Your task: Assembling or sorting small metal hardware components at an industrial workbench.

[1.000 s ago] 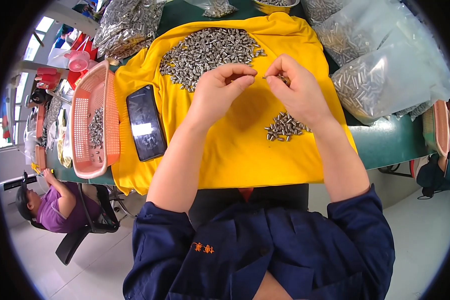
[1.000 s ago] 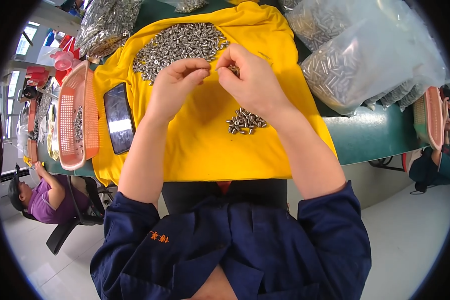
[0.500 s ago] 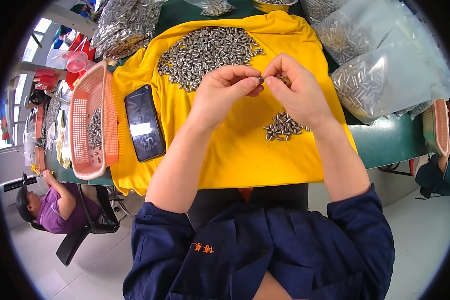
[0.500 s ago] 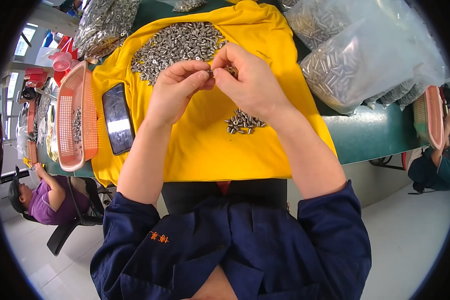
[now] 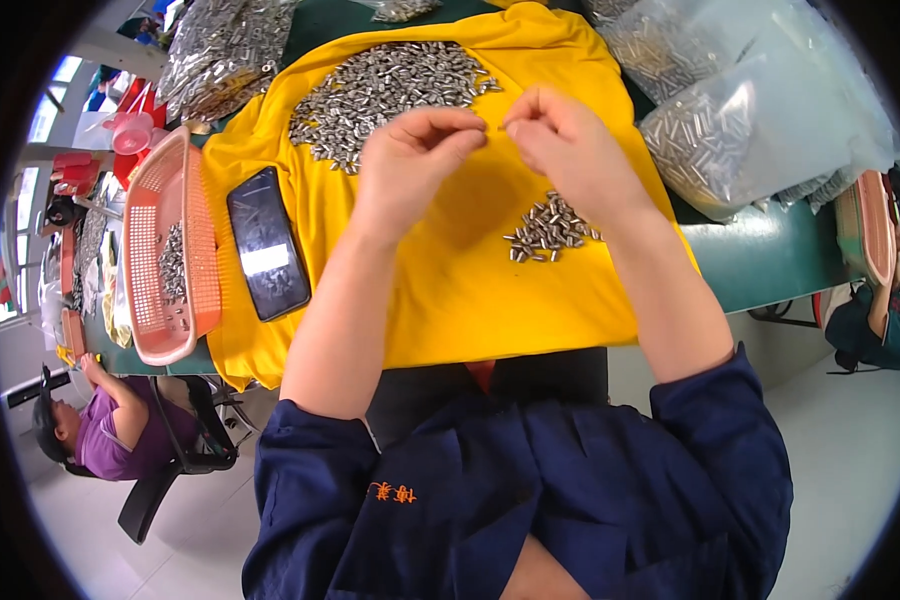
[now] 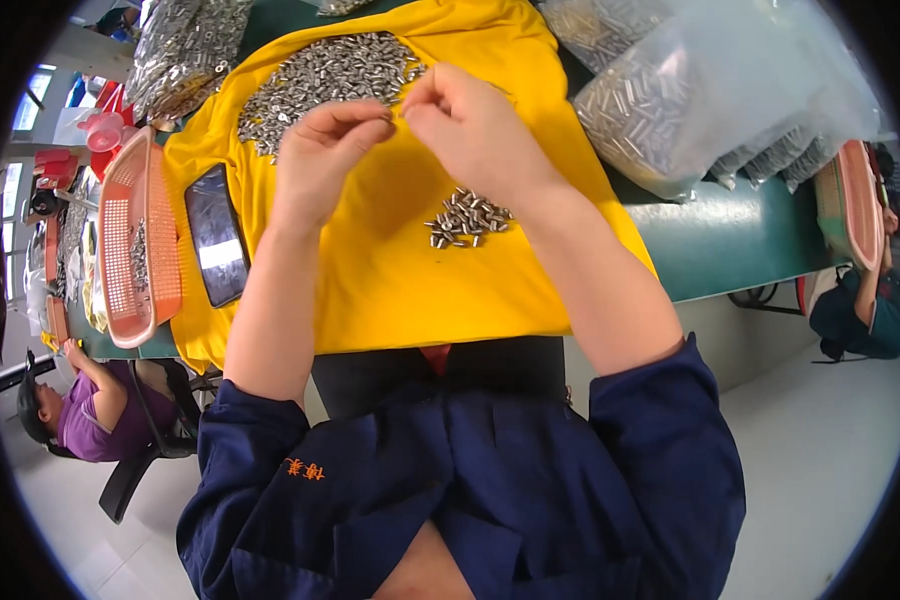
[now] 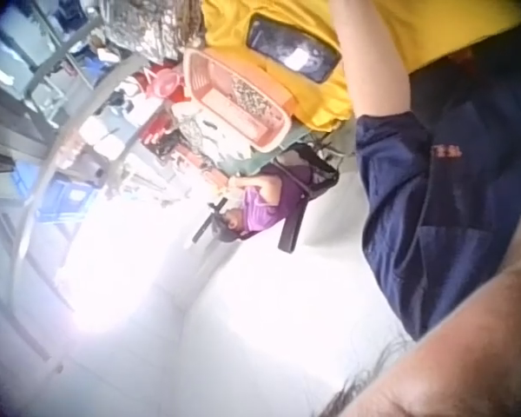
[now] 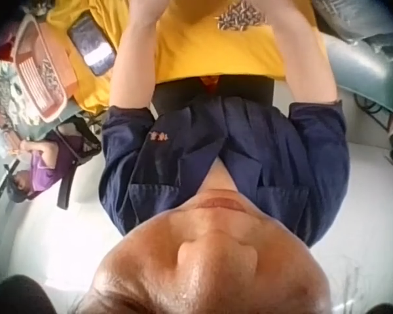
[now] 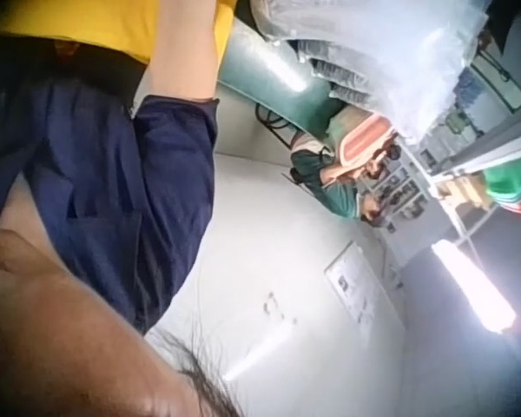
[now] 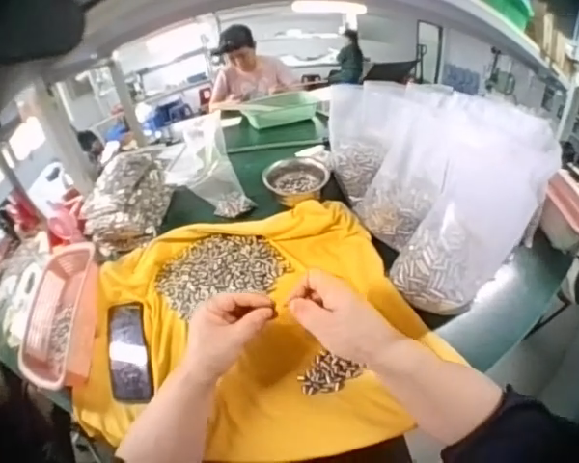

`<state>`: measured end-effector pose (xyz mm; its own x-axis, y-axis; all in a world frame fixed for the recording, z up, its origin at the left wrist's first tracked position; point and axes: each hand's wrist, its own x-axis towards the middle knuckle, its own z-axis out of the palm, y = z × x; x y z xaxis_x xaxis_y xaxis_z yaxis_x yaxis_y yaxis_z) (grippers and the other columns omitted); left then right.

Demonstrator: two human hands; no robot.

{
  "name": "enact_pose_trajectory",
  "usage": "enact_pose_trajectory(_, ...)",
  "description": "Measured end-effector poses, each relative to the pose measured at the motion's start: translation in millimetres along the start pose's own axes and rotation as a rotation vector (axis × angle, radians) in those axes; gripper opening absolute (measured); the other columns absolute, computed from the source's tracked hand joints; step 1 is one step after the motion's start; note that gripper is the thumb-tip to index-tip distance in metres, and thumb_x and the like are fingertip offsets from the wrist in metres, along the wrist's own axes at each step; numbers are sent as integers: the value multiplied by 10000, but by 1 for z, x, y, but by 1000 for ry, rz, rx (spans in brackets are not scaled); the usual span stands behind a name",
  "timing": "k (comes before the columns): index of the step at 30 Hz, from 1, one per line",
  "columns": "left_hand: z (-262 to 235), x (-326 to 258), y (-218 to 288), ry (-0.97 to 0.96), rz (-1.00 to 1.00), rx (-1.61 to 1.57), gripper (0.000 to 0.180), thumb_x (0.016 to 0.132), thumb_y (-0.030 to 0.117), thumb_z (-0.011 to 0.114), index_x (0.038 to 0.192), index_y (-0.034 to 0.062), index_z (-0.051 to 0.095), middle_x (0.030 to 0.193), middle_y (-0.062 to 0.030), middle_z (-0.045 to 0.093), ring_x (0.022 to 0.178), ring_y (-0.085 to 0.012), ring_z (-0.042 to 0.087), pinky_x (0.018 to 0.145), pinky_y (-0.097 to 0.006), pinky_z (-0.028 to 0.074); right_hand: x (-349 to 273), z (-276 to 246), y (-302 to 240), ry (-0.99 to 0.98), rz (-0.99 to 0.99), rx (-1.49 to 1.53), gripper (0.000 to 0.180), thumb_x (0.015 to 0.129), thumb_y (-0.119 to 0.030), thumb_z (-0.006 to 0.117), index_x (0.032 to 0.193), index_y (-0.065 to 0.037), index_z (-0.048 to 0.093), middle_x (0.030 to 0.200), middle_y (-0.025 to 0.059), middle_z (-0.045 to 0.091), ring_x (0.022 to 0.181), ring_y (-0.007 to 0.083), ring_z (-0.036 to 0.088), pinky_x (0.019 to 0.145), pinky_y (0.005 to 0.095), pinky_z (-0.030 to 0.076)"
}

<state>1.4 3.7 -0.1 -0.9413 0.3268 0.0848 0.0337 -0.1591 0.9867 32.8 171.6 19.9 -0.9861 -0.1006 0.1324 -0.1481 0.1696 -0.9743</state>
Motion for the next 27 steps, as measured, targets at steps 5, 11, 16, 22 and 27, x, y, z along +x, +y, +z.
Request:
enact_pose_trajectory(5,17,-8,0,-257,38,458,163,741,27,605,903,13,624,813,-55,635,732,-97,586,691,-205,455,9,-16,3,186,29,247,105,810,-128,516,840,-27,517,659,-39,465,570,22,380,480,180,305)
enact_pose_trajectory(11,19,3,14,-200,184,603,185,751,60,599,930,23,629,901,-54,630,820,-134,589,739,-227,447,8,-20,1,247,-9,233,100,805,-115,523,839,-21,514,681,-34,480,586,21,391,495,177,326)
enact_pose_trajectory(16,-9,41,12,-152,224,1073,161,782,102,546,911,93,642,852,-59,613,741,-184,590,660,-267,463,7,-16,-5,236,-22,204,91,803,-105,524,834,-20,512,692,-31,489,602,24,411,518,173,348)
enact_pose_trajectory(22,1,58,10,-306,188,1495,144,744,173,568,832,79,633,804,-92,565,782,-261,572,679,-356,459,7,-15,-4,228,-62,151,80,803,-89,517,833,-15,509,692,-31,489,607,21,415,526,169,349)
enact_pose_trajectory(27,-2,65,7,-349,265,1548,141,715,162,569,817,82,622,800,-102,569,770,-283,563,682,-374,457,7,-13,-7,201,-46,149,71,802,-78,513,831,-13,506,701,-30,487,611,22,414,525,174,349)
